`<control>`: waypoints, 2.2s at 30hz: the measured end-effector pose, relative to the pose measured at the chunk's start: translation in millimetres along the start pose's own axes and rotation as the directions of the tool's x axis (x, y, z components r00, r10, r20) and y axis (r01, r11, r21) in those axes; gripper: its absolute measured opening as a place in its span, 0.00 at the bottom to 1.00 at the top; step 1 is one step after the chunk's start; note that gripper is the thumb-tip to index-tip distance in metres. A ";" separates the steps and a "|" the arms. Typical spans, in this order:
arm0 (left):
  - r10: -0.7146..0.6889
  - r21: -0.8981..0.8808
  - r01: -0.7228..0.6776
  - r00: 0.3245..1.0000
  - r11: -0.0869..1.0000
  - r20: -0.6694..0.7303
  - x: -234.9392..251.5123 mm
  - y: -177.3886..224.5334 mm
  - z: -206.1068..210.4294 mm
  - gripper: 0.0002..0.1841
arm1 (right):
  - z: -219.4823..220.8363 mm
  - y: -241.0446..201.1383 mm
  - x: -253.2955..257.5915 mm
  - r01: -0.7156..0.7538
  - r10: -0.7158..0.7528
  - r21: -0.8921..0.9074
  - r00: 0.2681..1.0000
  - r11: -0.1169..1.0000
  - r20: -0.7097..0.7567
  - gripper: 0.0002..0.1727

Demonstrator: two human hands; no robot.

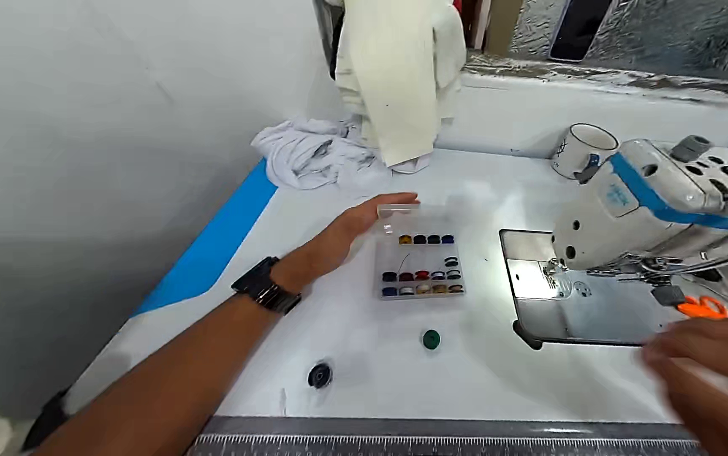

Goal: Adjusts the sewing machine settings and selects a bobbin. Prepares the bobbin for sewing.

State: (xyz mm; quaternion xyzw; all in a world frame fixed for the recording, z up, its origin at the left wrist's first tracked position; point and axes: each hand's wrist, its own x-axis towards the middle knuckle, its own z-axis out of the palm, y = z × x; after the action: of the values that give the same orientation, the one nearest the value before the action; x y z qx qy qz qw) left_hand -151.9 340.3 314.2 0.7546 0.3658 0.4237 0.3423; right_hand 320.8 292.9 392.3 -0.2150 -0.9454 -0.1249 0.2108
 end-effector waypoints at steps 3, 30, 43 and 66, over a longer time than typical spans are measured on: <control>0.028 -0.112 -0.022 0.998 0.993 0.051 0.4 0.6 0.3 0.61 | 73.3 -21.1 34.8 0.166 -0.151 0.109 0.980 0.980 -0.128 0.14; -0.002 0.442 0.210 0.905 0.872 -0.425 -9.1 -19.9 -33.6 0.36 | 236.5 24.8 265.3 -0.808 0.776 0.031 0.575 0.588 0.257 0.51; 0.118 0.765 0.368 0.861 0.528 -0.495 -44.2 -5.7 -98.5 0.32 | 228.5 -10.2 221.3 -0.411 0.480 0.543 0.877 0.732 0.017 0.22; -0.103 0.500 0.803 0.556 0.325 -0.825 -147.6 113.5 170.4 0.30 | 98.3 -94.0 30.7 -0.022 0.230 0.851 0.966 0.525 -0.117 0.12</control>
State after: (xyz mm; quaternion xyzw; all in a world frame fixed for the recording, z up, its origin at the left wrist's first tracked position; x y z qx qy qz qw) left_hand -25.7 124.2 281.4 0.4571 0.8313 0.2929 -0.1193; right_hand 218.6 253.5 306.0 -0.1399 -0.8410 0.3393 0.3974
